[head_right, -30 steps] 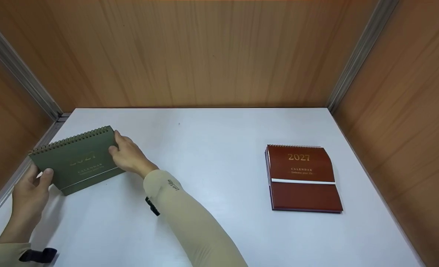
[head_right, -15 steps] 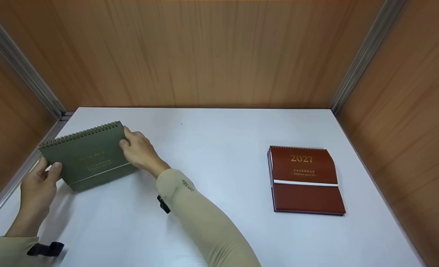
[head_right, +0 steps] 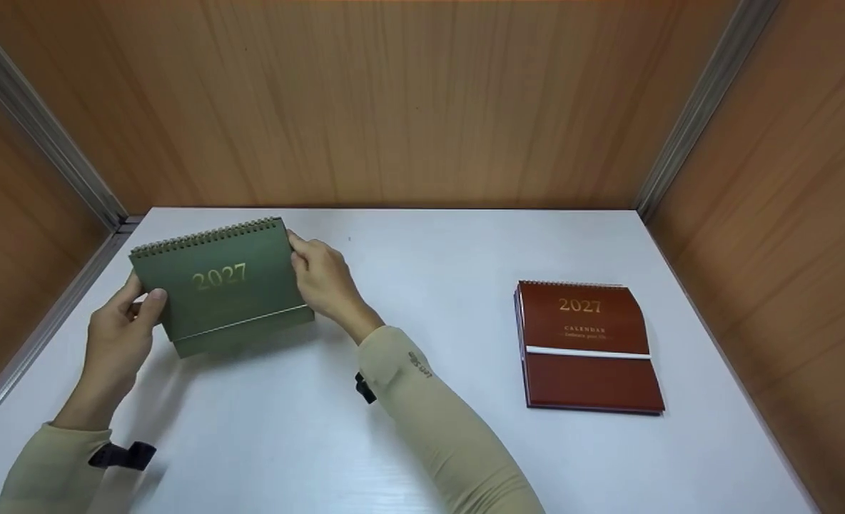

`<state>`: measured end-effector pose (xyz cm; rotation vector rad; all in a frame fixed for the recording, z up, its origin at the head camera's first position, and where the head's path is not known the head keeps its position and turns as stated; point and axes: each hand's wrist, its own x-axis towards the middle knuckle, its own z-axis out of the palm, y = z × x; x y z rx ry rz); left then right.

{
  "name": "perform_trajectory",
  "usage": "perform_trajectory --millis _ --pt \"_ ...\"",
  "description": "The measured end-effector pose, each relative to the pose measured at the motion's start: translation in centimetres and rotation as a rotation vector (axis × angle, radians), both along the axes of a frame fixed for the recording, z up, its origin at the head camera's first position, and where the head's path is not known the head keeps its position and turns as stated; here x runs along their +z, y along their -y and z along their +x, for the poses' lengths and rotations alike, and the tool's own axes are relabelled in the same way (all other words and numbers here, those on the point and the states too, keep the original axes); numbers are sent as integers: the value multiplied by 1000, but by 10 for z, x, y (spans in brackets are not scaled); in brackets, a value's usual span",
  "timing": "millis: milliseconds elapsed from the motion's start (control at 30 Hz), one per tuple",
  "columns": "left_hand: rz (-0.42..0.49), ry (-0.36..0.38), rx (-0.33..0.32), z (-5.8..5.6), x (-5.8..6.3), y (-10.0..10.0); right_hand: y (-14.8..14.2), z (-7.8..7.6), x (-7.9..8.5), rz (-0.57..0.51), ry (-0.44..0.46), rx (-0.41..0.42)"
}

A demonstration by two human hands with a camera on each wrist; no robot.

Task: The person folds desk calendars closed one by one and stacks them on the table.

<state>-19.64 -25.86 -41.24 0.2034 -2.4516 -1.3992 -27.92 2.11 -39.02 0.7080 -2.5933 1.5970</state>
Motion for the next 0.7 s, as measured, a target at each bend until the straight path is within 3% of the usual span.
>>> perform_trajectory --millis 167,367,700 --pt "45 43 -74 -7 7 -18 -24 4 -5 -49 -33 -56" --pt "86 58 -145 -16 7 -45 -56 11 -9 -93 -31 -112" --pt "224 28 -250 -25 0 -86 -109 24 -2 -82 54 -189"
